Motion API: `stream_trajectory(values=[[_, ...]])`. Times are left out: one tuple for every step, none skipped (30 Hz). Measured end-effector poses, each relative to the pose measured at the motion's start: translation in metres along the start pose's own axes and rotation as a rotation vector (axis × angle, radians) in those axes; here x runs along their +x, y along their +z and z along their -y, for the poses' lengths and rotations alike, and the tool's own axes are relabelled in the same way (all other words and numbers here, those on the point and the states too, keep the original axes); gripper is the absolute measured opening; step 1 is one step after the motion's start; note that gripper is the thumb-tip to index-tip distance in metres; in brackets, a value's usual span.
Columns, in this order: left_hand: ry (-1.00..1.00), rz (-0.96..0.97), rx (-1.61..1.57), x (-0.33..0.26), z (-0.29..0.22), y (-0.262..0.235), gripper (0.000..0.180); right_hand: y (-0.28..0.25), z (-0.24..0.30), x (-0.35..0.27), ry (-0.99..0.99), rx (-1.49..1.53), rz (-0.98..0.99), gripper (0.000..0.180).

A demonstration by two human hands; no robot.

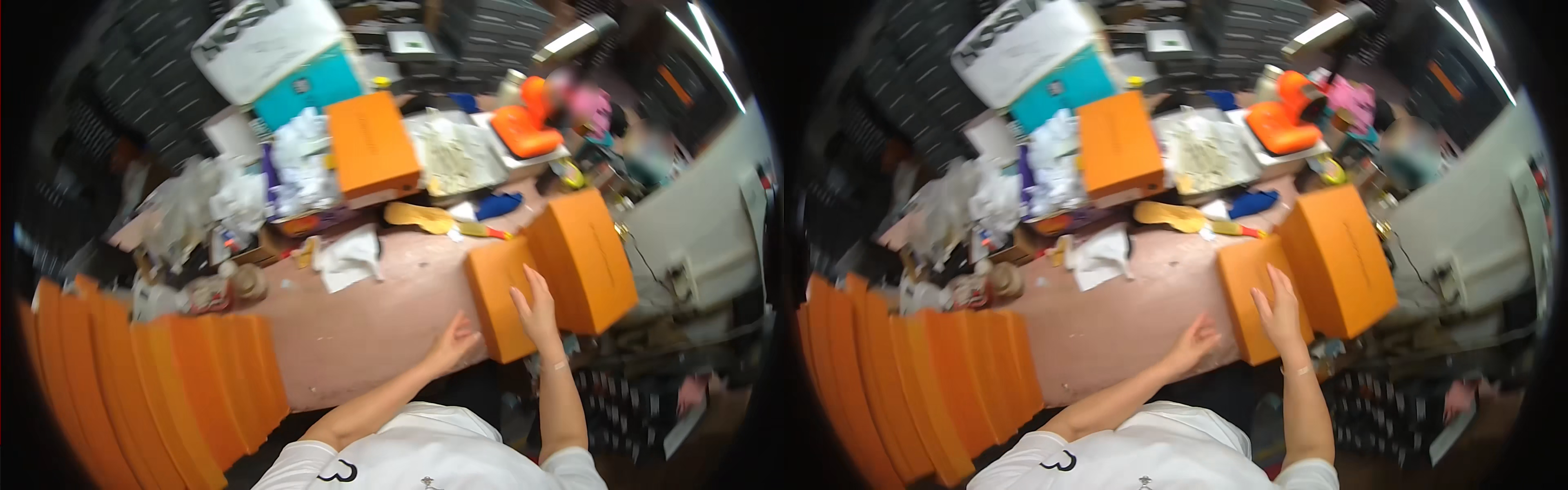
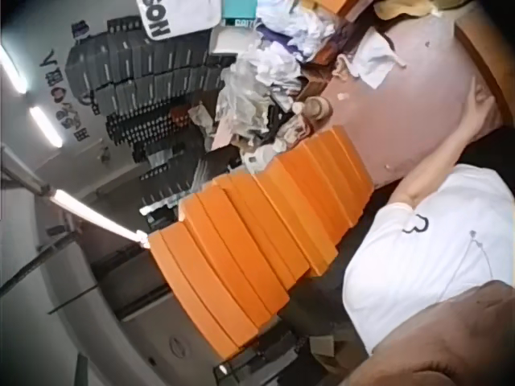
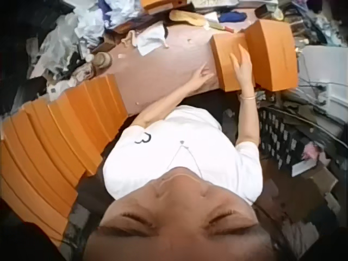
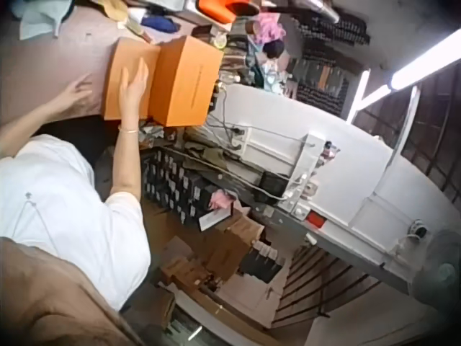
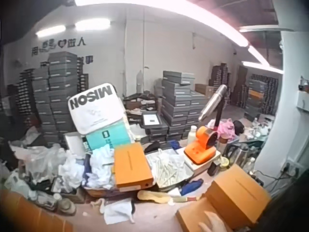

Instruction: Inspecting, wrapping, and packing high-heeled shoes into orange brand-name shoe boxes.

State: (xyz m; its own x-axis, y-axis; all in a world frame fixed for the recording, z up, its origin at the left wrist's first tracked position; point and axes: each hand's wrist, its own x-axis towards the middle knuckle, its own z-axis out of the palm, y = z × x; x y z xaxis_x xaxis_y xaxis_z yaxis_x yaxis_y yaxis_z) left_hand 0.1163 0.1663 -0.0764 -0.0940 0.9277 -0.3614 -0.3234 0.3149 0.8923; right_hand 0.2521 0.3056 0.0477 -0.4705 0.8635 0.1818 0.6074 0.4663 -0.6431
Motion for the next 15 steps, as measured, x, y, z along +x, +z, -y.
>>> stream_trajectory(values=[[-0.011, 0.026, 0.034, -0.013, -0.017, -0.01, 0.061, -0.001, 0.041, 0.005, -0.034, 0.148, 0.076, 0.051], [0.017, 0.004, 0.248, -0.021, -0.01, -0.027, 0.051, 0.002, 0.079, 0.009, -0.149, 0.227, 0.125, 0.052], [0.103, 0.038, 0.143, -0.035, -0.018, -0.039, 0.042, 0.006, 0.116, 0.015, -0.266, 0.311, 0.161, 0.054], [0.178, -0.018, 0.266, -0.051, -0.035, -0.052, 0.039, 0.01, 0.154, 0.024, -0.487, 0.289, 0.161, 0.057], [0.209, -0.072, 0.28, -0.066, -0.047, -0.064, 0.038, 0.01, 0.194, 0.03, -0.709, 0.266, 0.144, 0.06], [0.212, -0.156, 0.267, -0.086, -0.069, -0.072, 0.036, 0.006, 0.242, 0.033, -0.91, 0.312, 0.156, 0.061], [0.271, -0.254, 0.204, -0.093, -0.057, -0.09, 0.036, 0.002, 0.297, 0.029, -1.11, 0.363, 0.169, 0.062], [0.333, -0.331, 0.137, -0.093, -0.029, -0.105, 0.035, 0.002, 0.349, 0.018, -1.292, 0.48, 0.157, 0.058], [0.287, -0.31, 0.214, -0.114, -0.039, -0.115, 0.035, -0.001, 0.397, 0.003, -1.482, 0.507, 0.113, 0.051], [0.248, -0.285, 0.292, -0.136, -0.05, -0.125, 0.035, -0.003, 0.442, -0.014, -1.695, 0.541, 0.085, 0.058], [0.309, -0.367, 0.347, -0.154, -0.056, -0.125, 0.036, -0.006, 0.482, -0.032, -1.809, 0.62, -0.067, 0.048], [0.399, -0.401, 0.424, -0.156, -0.066, -0.126, 0.037, -0.015, 0.519, -0.046, -1.912, 0.634, -0.274, 0.04], [0.456, -0.468, 0.487, -0.168, -0.07, -0.127, 0.037, -0.021, 0.548, -0.058, -1.977, 0.689, -0.317, 0.037], [0.314, -0.344, 0.383, -0.168, -0.101, -0.123, 0.04, -0.031, 0.573, -0.064, -2.046, 0.662, -0.395, 0.034], [0.305, -0.374, 0.409, -0.176, -0.101, -0.127, 0.04, -0.039, 0.593, -0.076, -2.119, 0.672, -0.314, 0.035]])
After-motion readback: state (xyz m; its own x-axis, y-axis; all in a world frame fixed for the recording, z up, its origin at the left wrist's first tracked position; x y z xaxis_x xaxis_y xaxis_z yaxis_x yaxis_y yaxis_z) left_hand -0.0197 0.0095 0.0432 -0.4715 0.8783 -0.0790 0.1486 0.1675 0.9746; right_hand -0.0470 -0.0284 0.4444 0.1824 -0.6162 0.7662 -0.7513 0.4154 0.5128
